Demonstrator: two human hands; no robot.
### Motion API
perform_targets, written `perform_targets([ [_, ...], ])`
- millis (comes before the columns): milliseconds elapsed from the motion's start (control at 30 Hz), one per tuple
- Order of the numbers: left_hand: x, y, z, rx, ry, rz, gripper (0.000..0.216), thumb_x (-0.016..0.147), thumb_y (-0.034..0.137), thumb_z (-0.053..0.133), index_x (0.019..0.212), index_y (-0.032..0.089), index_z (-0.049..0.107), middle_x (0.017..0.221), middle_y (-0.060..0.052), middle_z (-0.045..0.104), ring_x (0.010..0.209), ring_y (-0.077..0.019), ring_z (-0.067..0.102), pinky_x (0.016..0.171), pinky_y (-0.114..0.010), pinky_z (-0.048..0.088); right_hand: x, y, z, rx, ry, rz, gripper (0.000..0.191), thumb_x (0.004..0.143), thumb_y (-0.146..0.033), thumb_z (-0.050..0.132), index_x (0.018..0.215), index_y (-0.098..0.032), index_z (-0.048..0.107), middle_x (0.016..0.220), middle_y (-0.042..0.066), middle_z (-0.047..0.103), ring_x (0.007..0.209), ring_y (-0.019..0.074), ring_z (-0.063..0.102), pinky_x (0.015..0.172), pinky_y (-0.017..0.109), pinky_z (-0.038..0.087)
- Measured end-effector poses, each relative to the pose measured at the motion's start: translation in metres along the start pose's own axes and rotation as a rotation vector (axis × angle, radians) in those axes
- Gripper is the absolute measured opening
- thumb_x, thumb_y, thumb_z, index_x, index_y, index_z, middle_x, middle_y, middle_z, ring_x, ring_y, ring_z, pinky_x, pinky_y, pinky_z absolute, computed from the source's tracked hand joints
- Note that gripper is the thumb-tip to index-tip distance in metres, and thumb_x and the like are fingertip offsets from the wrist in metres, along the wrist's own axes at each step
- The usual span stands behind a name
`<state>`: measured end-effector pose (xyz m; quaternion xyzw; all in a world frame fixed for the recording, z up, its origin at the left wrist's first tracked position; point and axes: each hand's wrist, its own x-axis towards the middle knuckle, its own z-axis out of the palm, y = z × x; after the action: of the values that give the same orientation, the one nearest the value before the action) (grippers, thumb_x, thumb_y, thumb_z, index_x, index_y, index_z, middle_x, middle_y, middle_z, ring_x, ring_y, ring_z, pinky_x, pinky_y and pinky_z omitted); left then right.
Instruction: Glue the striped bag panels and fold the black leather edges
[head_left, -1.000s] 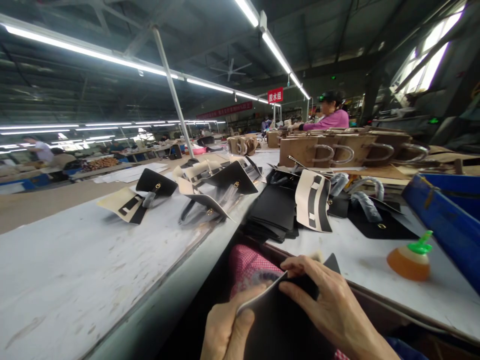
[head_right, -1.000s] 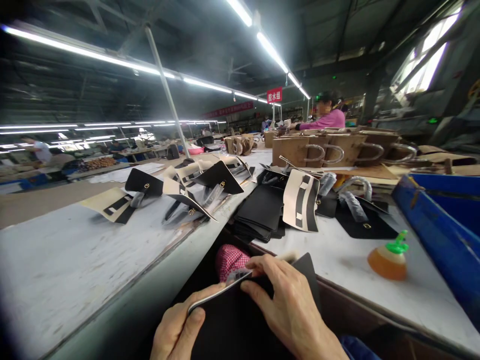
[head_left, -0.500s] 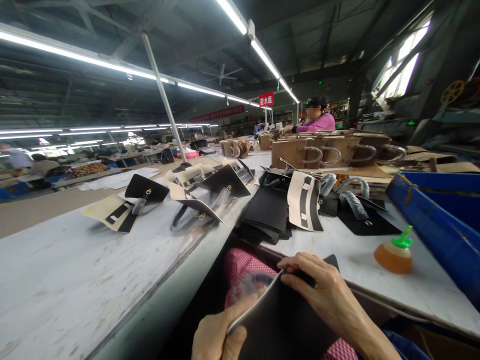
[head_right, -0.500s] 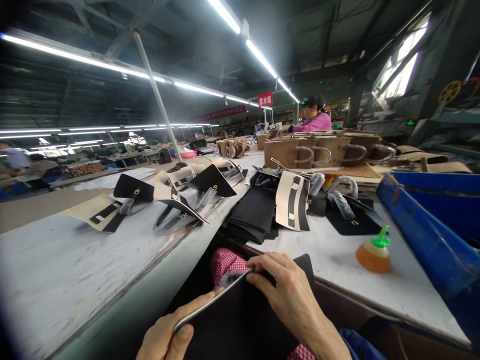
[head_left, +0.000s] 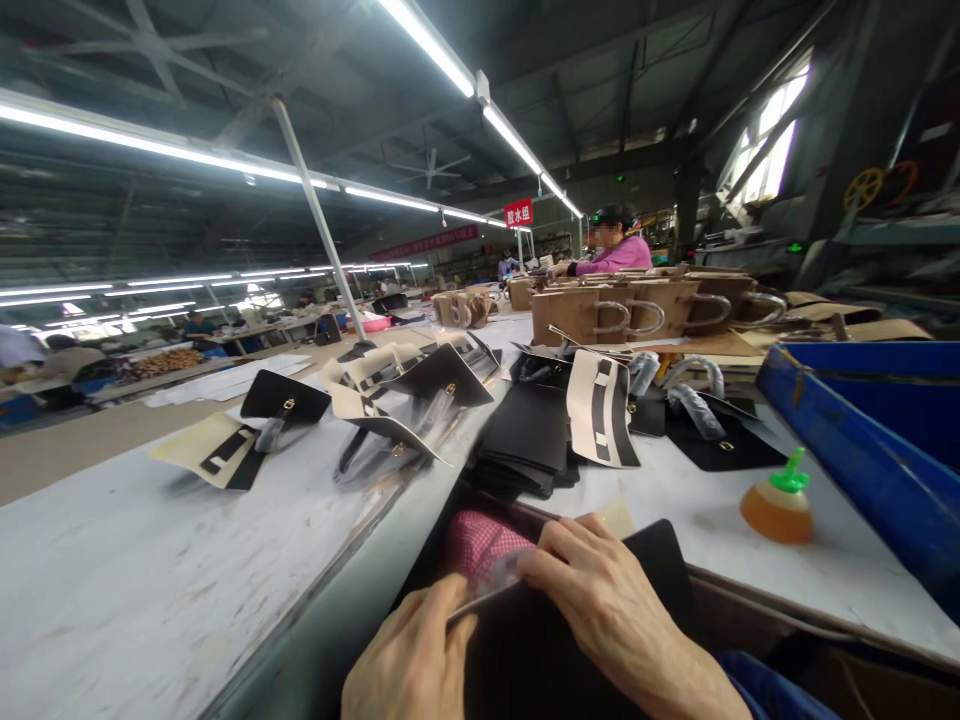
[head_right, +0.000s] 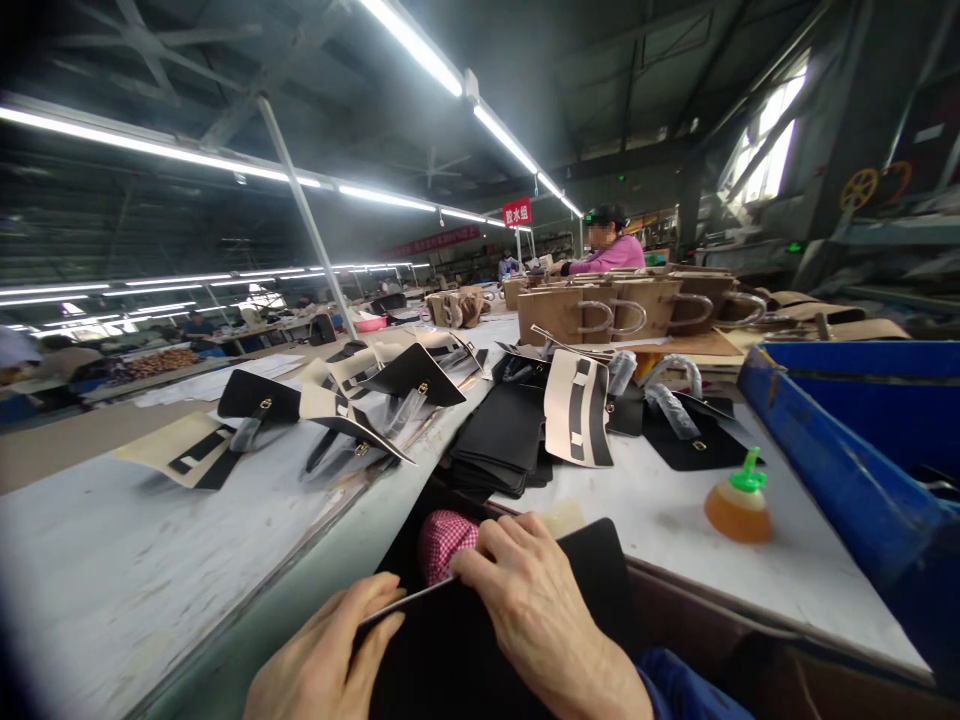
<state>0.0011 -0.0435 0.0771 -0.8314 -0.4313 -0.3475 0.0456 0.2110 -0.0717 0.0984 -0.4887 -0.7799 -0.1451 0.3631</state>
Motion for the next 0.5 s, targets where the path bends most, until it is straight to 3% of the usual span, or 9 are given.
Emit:
perform_targets([
  [133,0.017,0.032,0.012,0.186,-0.171,0.021,0.04,0.088,0.003,0.042,0.118,0.009,0.068,0.086,-0.009,0.079,0.075,-0.0236,0.076,0.067,-0.029,0.056,0.003,-0.009,0.004,0.0,0.023,-0.06,0.048,0.109,-0.028,0.023,0.082,-0.019,0.062,0.076,0.002,0.061,0.064,0.0152,0.052,0.068,0.033,0.038],
  [267,0.027,0.04,0.013,0.14,-0.311,-0.116,0.038,0.091,0.011,0.046,0.118,0.021,0.071,0.073,-0.004,0.078,0.062,-0.025,0.075,0.054,-0.027,0.052,-0.005,0.004,-0.005,-0.02,0.042,-0.019,0.028,0.108,-0.029,0.038,0.099,-0.02,0.063,0.08,0.002,0.066,0.07,0.0166,0.058,0.07,0.033,0.039],
  [400,0.023,0.026,0.009,-0.062,-0.323,-0.112,0.041,0.091,0.013,0.05,0.119,0.032,0.072,0.088,0.0,0.081,0.079,-0.0239,0.078,0.067,-0.027,0.058,-0.015,0.022,-0.013,-0.028,0.089,0.049,0.02,0.105,-0.032,0.048,0.092,-0.021,0.06,0.083,0.001,0.068,0.074,0.0172,0.06,0.071,0.032,0.039],
  [500,0.019,0.021,0.008,-0.185,-0.314,-0.088,0.04,0.092,0.017,0.047,0.117,0.035,0.073,0.099,0.0,0.081,0.085,-0.0237,0.078,0.077,-0.031,0.061,-0.016,0.027,-0.013,-0.017,0.068,0.068,0.016,0.104,-0.029,0.05,0.098,-0.021,0.062,0.086,0.001,0.068,0.078,0.0177,0.06,0.074,0.032,0.039],
])
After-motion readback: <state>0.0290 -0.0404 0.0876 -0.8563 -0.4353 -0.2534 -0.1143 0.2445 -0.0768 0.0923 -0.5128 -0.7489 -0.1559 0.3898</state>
